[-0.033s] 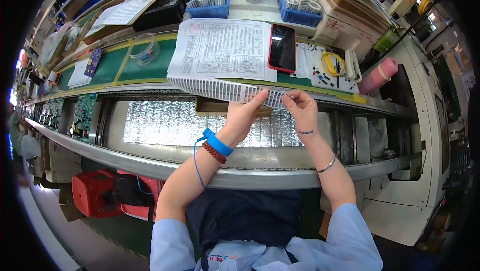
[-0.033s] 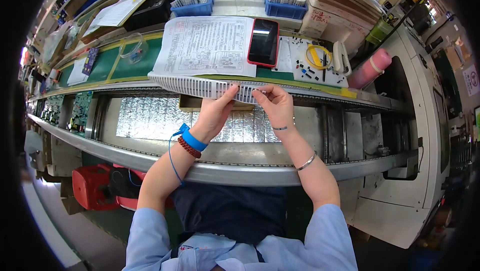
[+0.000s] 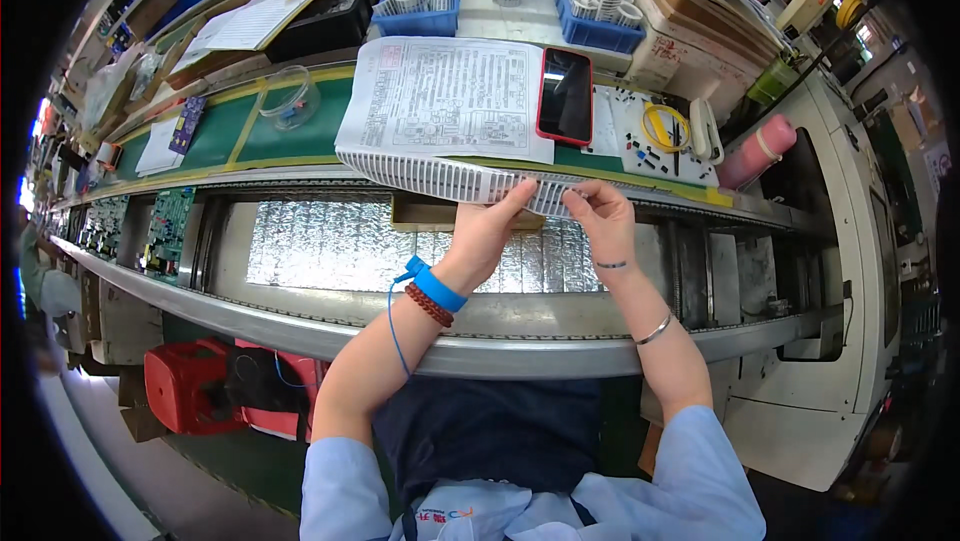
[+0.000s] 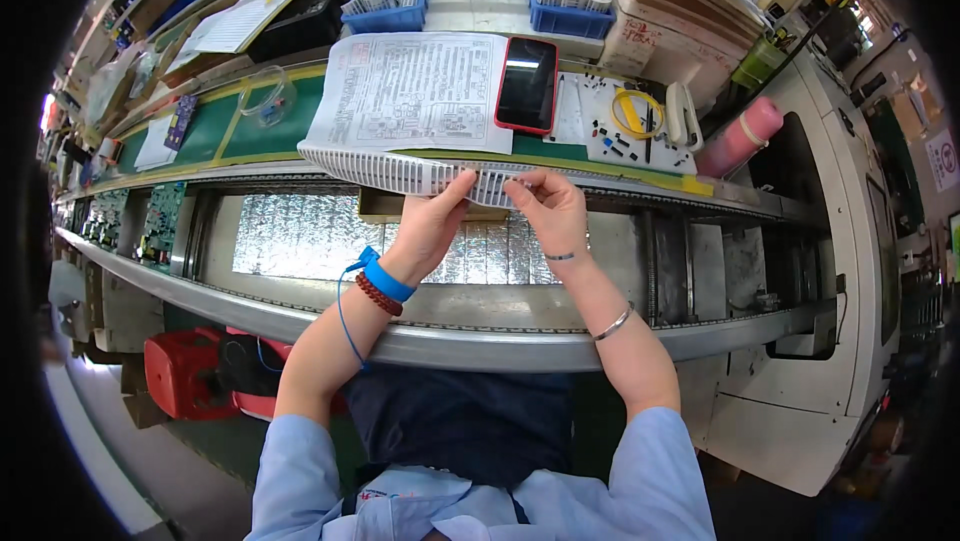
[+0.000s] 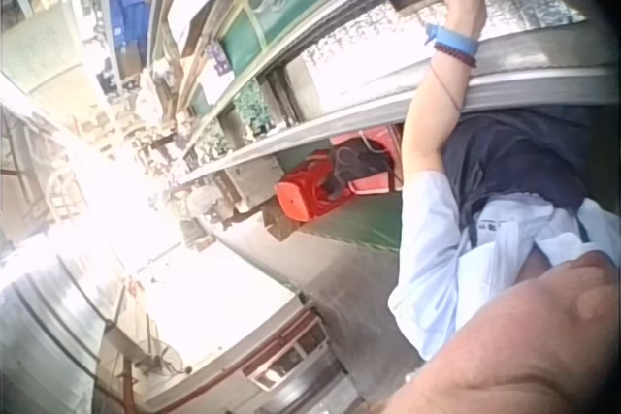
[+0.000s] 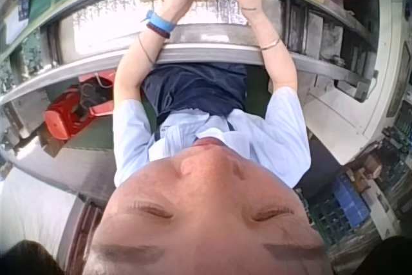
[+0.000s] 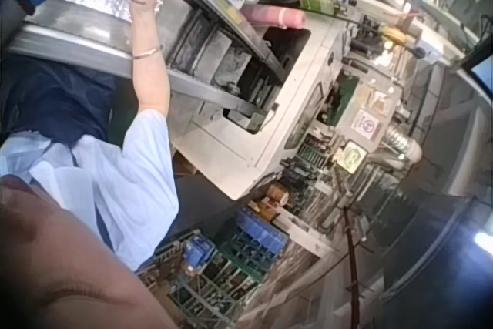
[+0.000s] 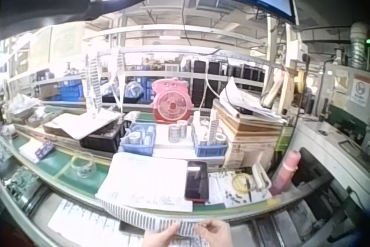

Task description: Inspecting and manually placing electronic components onto printed circuit boards on a factory assembly line.

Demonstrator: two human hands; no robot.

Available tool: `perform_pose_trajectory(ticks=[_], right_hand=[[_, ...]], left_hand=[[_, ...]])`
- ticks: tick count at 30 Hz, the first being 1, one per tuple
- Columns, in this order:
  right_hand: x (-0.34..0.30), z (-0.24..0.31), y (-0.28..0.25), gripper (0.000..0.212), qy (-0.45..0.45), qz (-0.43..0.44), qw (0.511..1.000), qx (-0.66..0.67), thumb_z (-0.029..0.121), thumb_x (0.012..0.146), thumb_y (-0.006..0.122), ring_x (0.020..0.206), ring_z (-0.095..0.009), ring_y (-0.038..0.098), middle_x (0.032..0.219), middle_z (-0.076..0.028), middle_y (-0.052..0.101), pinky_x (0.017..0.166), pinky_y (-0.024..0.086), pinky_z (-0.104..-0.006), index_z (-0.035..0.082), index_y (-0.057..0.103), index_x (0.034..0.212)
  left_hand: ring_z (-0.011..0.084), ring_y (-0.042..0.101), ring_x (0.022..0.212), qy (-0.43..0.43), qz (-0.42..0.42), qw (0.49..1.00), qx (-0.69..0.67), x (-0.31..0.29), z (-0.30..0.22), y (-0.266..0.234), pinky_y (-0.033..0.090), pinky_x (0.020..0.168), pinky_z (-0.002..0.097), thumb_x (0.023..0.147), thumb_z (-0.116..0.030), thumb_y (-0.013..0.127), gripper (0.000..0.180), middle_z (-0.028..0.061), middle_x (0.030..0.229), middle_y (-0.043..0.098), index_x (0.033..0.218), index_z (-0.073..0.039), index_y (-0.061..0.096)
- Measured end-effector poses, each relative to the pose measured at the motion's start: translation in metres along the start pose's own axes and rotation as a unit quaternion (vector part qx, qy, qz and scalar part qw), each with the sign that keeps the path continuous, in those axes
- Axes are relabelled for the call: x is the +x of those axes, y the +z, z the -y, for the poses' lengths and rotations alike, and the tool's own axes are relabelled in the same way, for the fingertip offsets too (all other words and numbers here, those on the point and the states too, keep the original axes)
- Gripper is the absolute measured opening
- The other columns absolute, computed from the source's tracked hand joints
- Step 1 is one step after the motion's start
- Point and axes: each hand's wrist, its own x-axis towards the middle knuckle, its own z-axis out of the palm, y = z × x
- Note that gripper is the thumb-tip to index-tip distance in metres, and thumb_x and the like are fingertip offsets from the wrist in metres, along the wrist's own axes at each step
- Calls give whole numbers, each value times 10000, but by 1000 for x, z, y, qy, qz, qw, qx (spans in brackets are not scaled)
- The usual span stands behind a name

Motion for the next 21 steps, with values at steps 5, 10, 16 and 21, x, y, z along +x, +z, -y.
perform_pose_trajectory(ticks=[5, 10, 16, 21], right_hand=[[1, -3, -3, 84, -5, 3, 1000, 7, 60, 813, 686, 702, -27, 517, 792, 28, 601, 633, 420, -173, 29, 614, 844], [4, 0, -6, 85, -23, -37, 999, 4, 62, 810, 689, 678, -22, 507, 774, 33, 595, 605, 409, -172, 32, 612, 831], [5, 1, -6, 93, -9, -33, 999, -7, 70, 805, 695, 668, -27, 508, 757, 30, 594, 607, 415, -174, 30, 612, 818], [5, 1, -6, 99, -6, -25, 1000, -4, 82, 803, 700, 664, -29, 509, 757, 31, 594, 605, 418, -176, 34, 613, 814]], left_hand=[[127, 579, 937, 10, -27, 999, 18, 4, 2, -4, 470, 821, 269, 832, -83, 660, 292, 52, 1049, 606, 1099, -23, 557], [132, 583, 946, 37, -20, 999, 5, 5, -8, -3, 469, 830, 277, 824, -75, 667, 309, 55, 1056, 608, 1107, -23, 553], [140, 581, 965, 23, -22, 1000, 4, 7, -7, -7, 460, 869, 281, 818, -70, 671, 324, 62, 1056, 609, 1115, -21, 548], [149, 571, 990, 61, -27, 998, 1, 8, -6, -6, 460, 876, 289, 810, -77, 683, 372, 75, 1092, 590, 1140, -8, 527]])
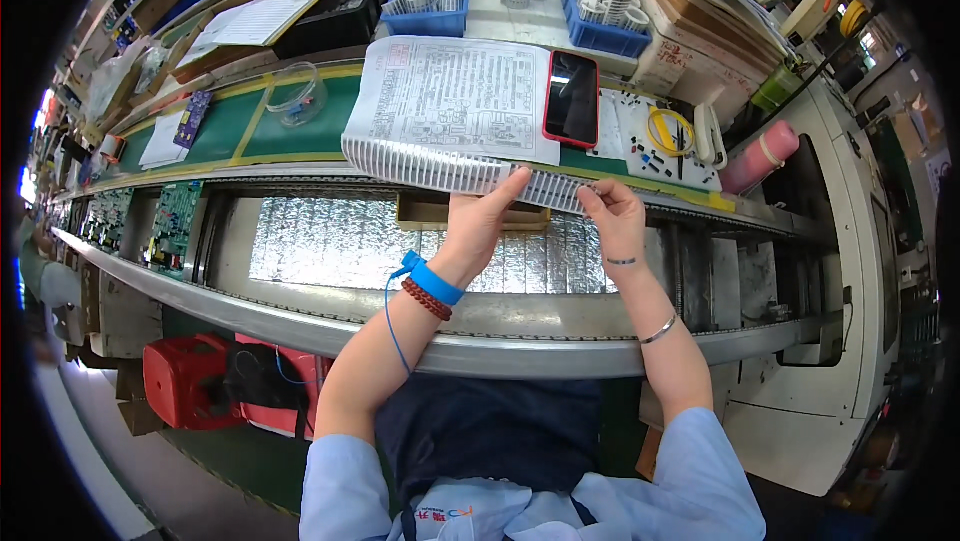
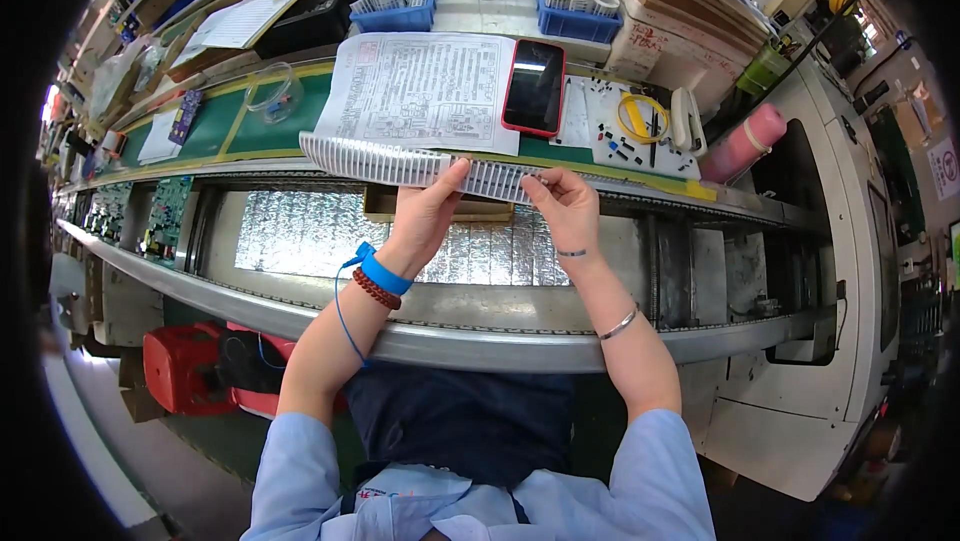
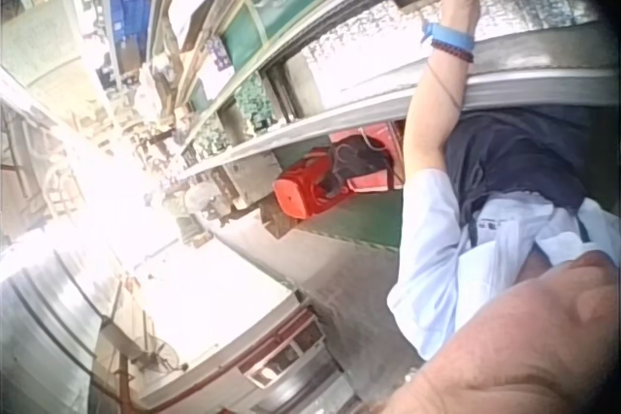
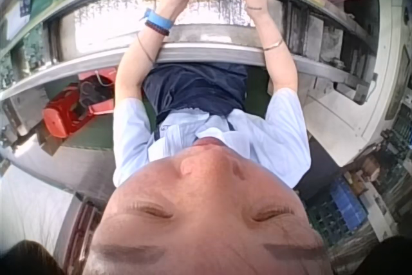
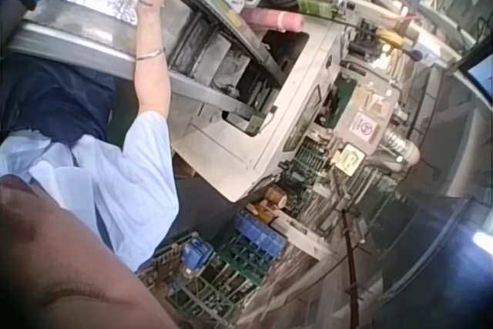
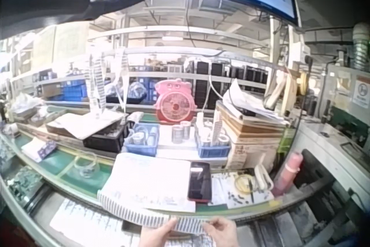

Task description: Inspecting and manually placing electronic components onto printed circuit boards on a factory assembly line.

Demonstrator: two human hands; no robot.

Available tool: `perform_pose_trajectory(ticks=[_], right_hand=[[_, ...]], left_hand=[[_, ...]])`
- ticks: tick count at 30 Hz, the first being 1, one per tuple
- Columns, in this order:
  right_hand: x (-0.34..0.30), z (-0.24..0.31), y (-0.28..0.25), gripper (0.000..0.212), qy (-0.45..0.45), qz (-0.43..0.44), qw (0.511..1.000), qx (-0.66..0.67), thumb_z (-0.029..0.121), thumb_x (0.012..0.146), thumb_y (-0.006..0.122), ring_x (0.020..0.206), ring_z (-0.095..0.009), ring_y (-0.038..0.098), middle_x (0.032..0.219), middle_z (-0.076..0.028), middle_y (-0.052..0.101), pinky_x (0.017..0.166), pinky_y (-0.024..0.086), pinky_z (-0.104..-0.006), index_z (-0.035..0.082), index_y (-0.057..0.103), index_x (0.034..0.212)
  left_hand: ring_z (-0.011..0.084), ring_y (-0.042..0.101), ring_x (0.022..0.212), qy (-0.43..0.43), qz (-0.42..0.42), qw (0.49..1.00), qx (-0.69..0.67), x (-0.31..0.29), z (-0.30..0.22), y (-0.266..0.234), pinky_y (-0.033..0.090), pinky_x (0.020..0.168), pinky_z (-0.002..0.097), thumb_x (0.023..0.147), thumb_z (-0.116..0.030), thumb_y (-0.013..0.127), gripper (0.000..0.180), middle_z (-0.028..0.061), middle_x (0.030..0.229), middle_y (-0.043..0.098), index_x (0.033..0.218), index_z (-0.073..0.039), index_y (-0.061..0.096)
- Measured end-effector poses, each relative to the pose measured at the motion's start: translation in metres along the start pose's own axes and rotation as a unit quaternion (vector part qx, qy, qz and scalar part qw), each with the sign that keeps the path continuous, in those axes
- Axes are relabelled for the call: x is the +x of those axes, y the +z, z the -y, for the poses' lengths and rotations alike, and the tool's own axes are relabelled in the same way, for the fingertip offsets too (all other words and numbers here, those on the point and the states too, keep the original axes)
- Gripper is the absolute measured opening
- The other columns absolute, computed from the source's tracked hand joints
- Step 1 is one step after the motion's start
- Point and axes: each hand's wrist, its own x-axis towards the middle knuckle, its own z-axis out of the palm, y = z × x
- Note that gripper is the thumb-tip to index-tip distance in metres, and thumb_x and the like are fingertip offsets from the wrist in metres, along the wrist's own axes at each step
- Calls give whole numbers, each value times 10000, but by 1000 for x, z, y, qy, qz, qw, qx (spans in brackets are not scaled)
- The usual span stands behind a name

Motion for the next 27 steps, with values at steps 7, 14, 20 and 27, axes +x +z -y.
perform_pose_trajectory(ticks=[7, 14, 20, 27], right_hand=[[2, -4, -5, 101, -7, -22, 1000, -6, 91, 804, 701, 636, -29, 501, 744, 33, 594, 578, 403, -178, 41, 615, 815], [3, -2, -5, 93, -14, -17, 1000, 9, 93, 809, 696, 629, -26, 493, 737, 34, 591, 572, 396, -176, 41, 620, 823], [8, 2, -12, 83, -14, -59, 998, 9, 85, 811, 690, 641, -27, 497, 738, 35, 585, 588, 402, -179, 40, 622, 827], [7, 5, -11, 89, -20, -34, 999, 5, 88, 813, 688, 641, -33, 495, 734, 37, 578, 595, 404, -181, 31, 623, 836]], left_hand=[[149, 565, 995, -10, -17, 1000, -23, 7, -9, -7, 462, 872, 304, 813, -88, 686, 357, 66, 1092, 592, 1133, -21, 543], [146, 564, 988, 32, -32, 999, -20, 7, -9, -5, 453, 883, 311, 822, -101, 680, 331, 60, 1090, 597, 1119, -22, 557], [145, 557, 1006, 3, 6, 1000, -11, 15, -17, -19, 438, 884, 317, 845, -133, 659, 330, 56, 1108, 597, 1136, -21, 550], [138, 551, 1007, 26, 13, 999, -38, 16, -15, -17, 430, 890, 311, 855, -136, 649, 324, 45, 1106, 599, 1143, -28, 546]])
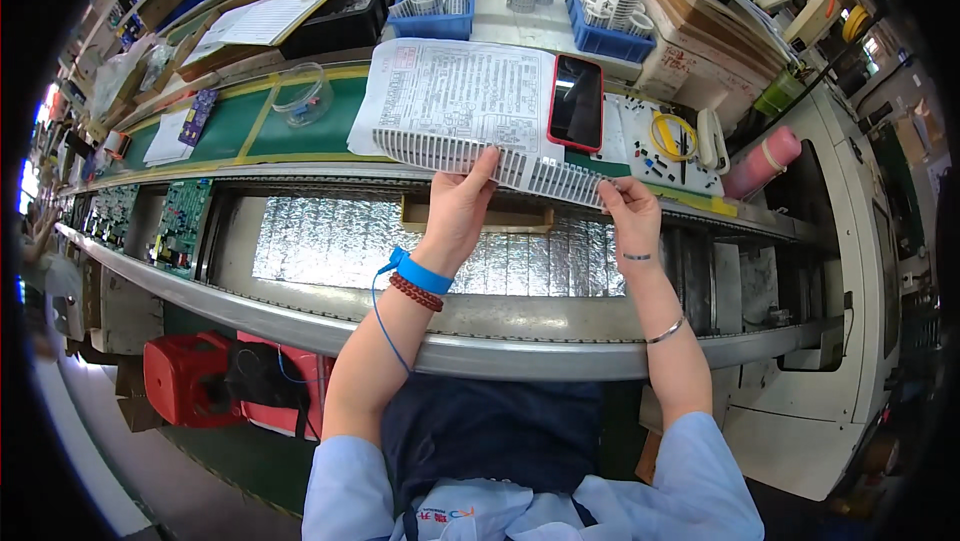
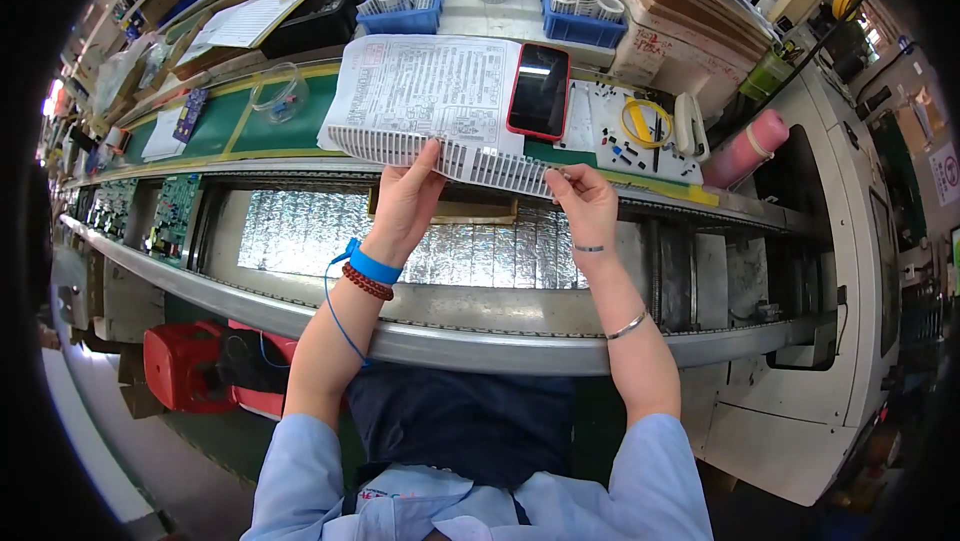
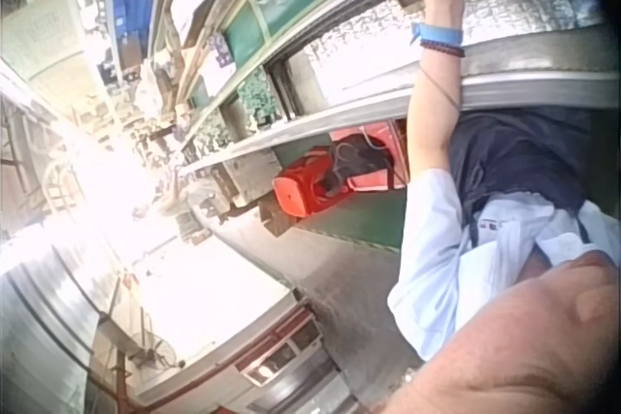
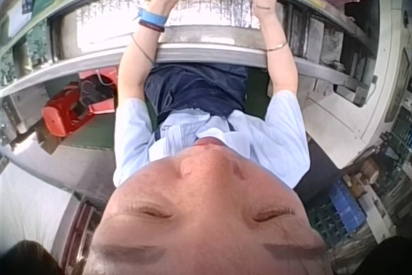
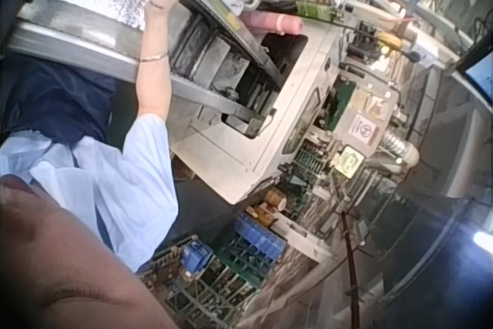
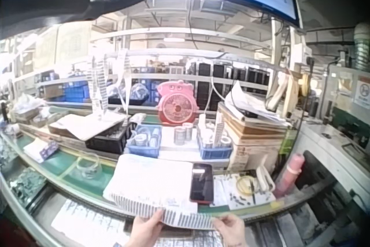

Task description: Inspecting and manually placing electronic components onto printed circuit boards on a factory assembly line.

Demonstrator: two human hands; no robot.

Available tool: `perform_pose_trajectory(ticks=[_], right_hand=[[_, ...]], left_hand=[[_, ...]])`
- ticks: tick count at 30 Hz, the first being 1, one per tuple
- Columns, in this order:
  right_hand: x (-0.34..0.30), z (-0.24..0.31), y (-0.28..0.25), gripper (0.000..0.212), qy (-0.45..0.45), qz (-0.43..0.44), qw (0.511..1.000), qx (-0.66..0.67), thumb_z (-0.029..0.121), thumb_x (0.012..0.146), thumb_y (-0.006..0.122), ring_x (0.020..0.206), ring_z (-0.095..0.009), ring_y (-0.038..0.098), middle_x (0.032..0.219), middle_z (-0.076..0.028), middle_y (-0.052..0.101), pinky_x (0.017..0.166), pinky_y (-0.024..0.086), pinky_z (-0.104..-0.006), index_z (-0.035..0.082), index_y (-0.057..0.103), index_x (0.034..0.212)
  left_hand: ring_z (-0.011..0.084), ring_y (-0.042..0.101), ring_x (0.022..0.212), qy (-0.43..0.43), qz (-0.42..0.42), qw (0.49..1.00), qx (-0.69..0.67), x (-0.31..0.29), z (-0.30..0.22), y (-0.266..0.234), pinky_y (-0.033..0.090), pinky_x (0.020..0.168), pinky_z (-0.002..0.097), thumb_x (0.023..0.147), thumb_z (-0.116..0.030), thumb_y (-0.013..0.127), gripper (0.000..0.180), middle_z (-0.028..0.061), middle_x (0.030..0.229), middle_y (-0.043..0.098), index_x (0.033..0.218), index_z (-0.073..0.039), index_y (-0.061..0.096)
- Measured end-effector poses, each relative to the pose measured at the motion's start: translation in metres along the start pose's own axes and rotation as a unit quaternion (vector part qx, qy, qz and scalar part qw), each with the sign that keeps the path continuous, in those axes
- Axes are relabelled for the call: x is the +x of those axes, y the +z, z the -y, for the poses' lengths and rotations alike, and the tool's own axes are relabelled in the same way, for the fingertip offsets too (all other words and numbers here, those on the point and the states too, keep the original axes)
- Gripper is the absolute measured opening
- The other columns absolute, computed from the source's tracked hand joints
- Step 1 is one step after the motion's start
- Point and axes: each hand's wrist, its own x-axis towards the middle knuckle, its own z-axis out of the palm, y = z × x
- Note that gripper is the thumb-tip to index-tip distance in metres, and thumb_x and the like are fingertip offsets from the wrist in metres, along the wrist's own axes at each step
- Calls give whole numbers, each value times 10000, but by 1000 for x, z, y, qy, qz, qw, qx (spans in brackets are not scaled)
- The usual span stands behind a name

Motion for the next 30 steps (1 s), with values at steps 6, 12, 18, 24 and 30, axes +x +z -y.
perform_pose_trajectory(ticks=[6, 12, 18, 24, 30], right_hand=[[3, -2, -5, 86, -8, 7, 1000, -17, 81, 811, 689, 644, -28, 494, 737, 34, 579, 587, 402, -178, 32, 629, 848], [3, -2, -4, 82, -14, 8, 1000, -25, 73, 807, 692, 642, -30, 498, 742, 32, 585, 586, 402, -177, 34, 627, 836], [1, 1, 1, 84, 2, 12, 999, -43, 70, 803, 695, 640, -29, 496, 732, 34, 580, 589, 400, -174, 36, 621, 821], [0, -5, -2, 88, -6, -2, 999, -46, 74, 804, 697, 643, -28, 494, 740, 38, 582, 592, 398, -171, 40, 616, 819], [-3, -7, 0, 87, 10, 24, 999, -40, 71, 810, 691, 680, -25, 501, 778, 32, 596, 620, 413, -176, 37, 614, 831]], left_hand=[[136, 550, 1004, -17, 8, 1000, 5, -1, 1, -2, 424, 889, 306, 866, -143, 636, 312, 46, 1106, 599, 1142, -29, 547], [132, 545, 1008, 1, -7, 1000, -5, 0, 2, -2, 422, 885, 308, 858, -133, 645, 301, 37, 1100, 600, 1130, -42, 553], [128, 537, 1021, -5, -20, 999, -28, 0, 0, 0, 418, 895, 316, 855, -124, 648, 277, 25, 1095, 596, 1109, -57, 558], [131, 558, 973, -7, -9, 1000, 8, -7, 2, 7, 436, 872, 284, 808, -76, 688, 315, 49, 1075, 595, 1092, -44, 556], [123, 570, 891, -5, 4, 999, 47, -5, 8, 1, 454, 833, 274, 772, -20, 698, 282, 35, 954, 601, 1019, -28, 561]])
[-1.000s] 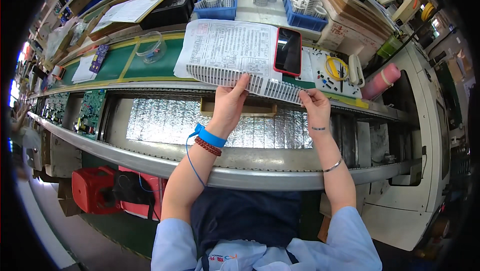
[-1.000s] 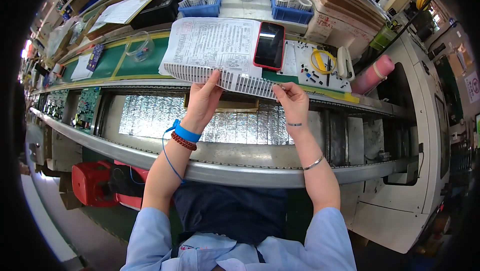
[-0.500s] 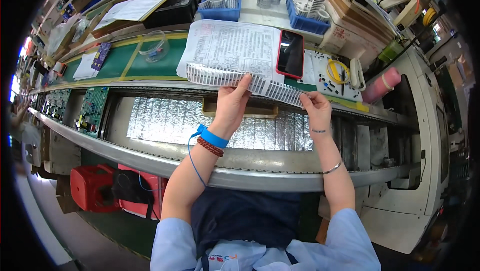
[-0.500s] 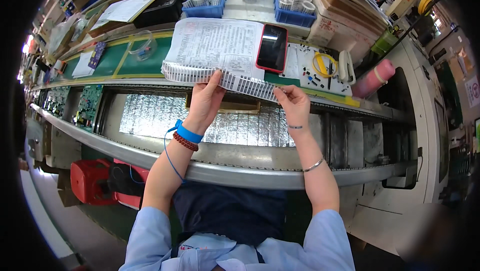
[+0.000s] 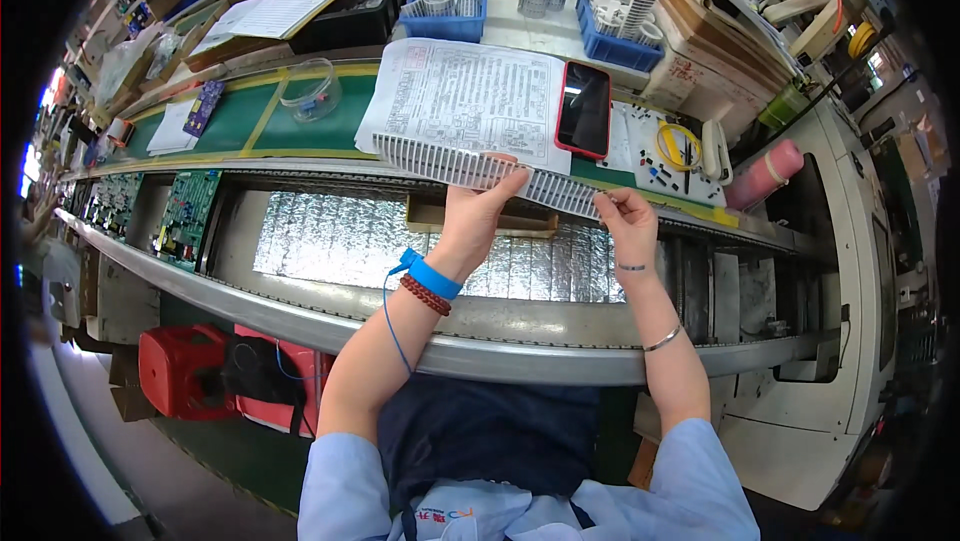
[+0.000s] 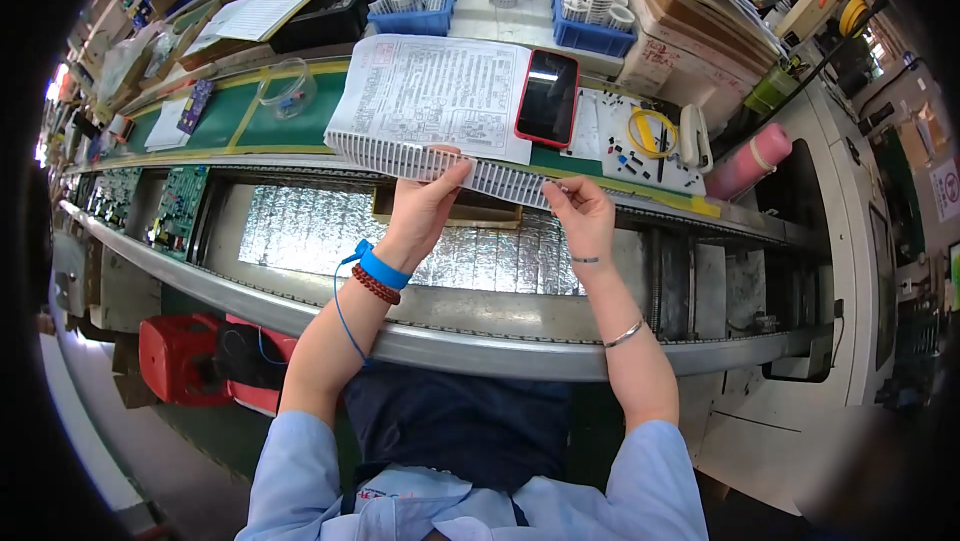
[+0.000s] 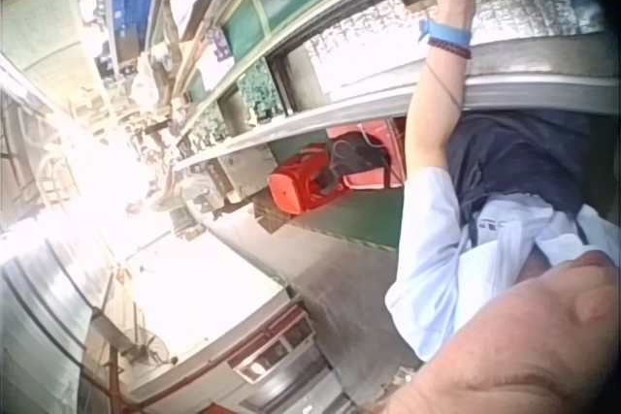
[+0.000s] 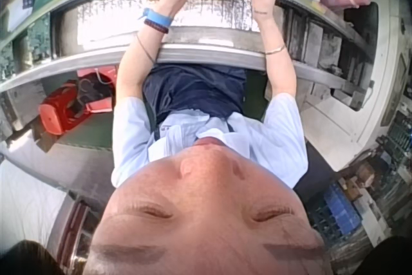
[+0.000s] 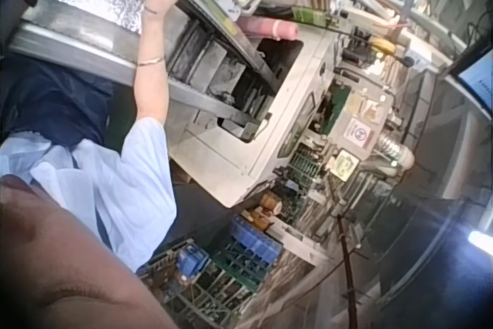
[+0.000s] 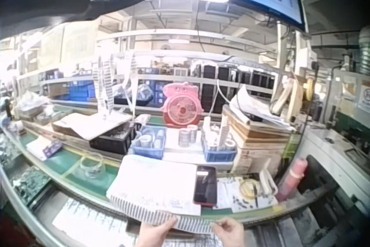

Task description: Inspecting and manually placing electronic components onto printed circuit boards on a factory assembly line.

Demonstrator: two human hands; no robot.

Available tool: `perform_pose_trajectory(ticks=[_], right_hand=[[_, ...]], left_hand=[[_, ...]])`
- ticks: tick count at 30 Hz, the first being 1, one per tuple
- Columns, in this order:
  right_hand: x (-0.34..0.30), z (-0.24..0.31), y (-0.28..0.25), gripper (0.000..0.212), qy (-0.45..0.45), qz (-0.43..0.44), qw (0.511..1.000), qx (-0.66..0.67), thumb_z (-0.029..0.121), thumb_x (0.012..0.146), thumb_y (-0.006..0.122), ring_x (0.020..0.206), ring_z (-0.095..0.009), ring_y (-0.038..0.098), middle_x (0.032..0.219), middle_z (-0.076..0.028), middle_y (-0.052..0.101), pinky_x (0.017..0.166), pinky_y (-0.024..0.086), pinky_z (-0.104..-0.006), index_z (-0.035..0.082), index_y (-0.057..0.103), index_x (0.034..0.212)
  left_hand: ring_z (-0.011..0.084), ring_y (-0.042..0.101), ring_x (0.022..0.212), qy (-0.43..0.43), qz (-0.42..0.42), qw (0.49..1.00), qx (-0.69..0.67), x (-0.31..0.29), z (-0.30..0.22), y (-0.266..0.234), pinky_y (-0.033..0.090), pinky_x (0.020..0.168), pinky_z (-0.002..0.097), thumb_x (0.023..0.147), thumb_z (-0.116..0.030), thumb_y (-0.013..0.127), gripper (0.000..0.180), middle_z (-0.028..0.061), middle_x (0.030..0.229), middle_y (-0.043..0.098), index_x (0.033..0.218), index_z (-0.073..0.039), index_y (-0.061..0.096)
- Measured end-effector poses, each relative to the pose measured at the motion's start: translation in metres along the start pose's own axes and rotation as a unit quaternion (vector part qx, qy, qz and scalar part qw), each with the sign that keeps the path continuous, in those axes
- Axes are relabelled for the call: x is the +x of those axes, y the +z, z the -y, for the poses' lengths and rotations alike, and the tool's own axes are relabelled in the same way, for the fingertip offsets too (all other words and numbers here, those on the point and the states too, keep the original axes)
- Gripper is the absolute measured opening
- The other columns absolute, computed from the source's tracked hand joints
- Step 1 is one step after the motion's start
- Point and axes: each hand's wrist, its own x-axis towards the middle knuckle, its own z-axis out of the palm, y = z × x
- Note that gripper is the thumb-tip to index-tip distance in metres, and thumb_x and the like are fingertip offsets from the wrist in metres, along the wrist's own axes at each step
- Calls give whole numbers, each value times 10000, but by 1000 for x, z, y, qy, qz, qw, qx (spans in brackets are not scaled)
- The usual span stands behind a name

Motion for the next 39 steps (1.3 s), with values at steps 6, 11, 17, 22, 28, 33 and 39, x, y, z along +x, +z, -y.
perform_pose_trajectory(ticks=[6, 11, 17, 22, 28, 33, 39], right_hand=[[0, -4, 1, 86, -5, 5, 1000, 5, 64, 809, 690, 700, -29, 513, 792, 22, 605, 632, 418, -178, 33, 616, 843], [1, -6, -2, 91, -5, 1, 1000, -4, 76, 810, 691, 685, -29, 510, 782, 23, 603, 622, 413, -177, 34, 620, 844], [-1, -2, 3, 88, 2, -8, 1000, -10, 84, 810, 691, 668, -28, 502, 767, 31, 595, 605, 402, -175, 34, 623, 837], [1, -1, 1, 80, 6, -16, 1000, -16, 78, 813, 686, 649, -26, 491, 749, 37, 585, 596, 394, -176, 34, 623, 837], [9, 4, -8, 68, 0, -33, 999, 10, 79, 824, 675, 635, -19, 468, 730, 52, 563, 582, 375, -176, 36, 626, 843], [11, 2, -12, 74, 6, -28, 1000, 10, 90, 830, 669, 636, -17, 463, 731, 52, 565, 591, 373, -177, 34, 628, 853], [13, 0, -14, 82, 6, -19, 1000, -8, 101, 836, 665, 650, -19, 473, 742, 48, 571, 600, 377, -174, 34, 625, 859]], left_hand=[[139, 584, 882, 6, -16, 1000, -8, 1, 2, -3, 462, 825, 269, 774, -4, 689, 287, 59, 954, 611, 1029, -12, 557], [178, 571, 987, -14, 1, 1000, 10, 0, -5, 1, 447, 897, 303, 799, -1, 666, 349, 95, 1053, 590, 1115, -2, 518], [158, 592, 935, -4, -16, 1000, -6, -1, -3, 3, 463, 861, 289, 781, -8, 684, 371, 93, 1020, 623, 1122, 15, 539], [147, 589, 934, 10, -14, 999, 36, 2, -3, 0, 463, 854, 285, 806, -52, 675, 345, 78, 1037, 621, 1117, 24, 546], [134, 569, 959, 44, -48, 996, -65, 10, -16, -6, 452, 849, 308, 858, -119, 641, 241, 56, 1030, 620, 1068, -23, 571], [128, 564, 948, 38, -43, 997, -55, 11, -14, -6, 447, 842, 302, 857, -119, 644, 224, 50, 1028, 621, 1050, -25, 582], [130, 569, 939, 47, -17, 997, -57, 11, -12, -8, 447, 836, 292, 862, -122, 637, 230, 48, 1038, 622, 1060, -20, 581]])
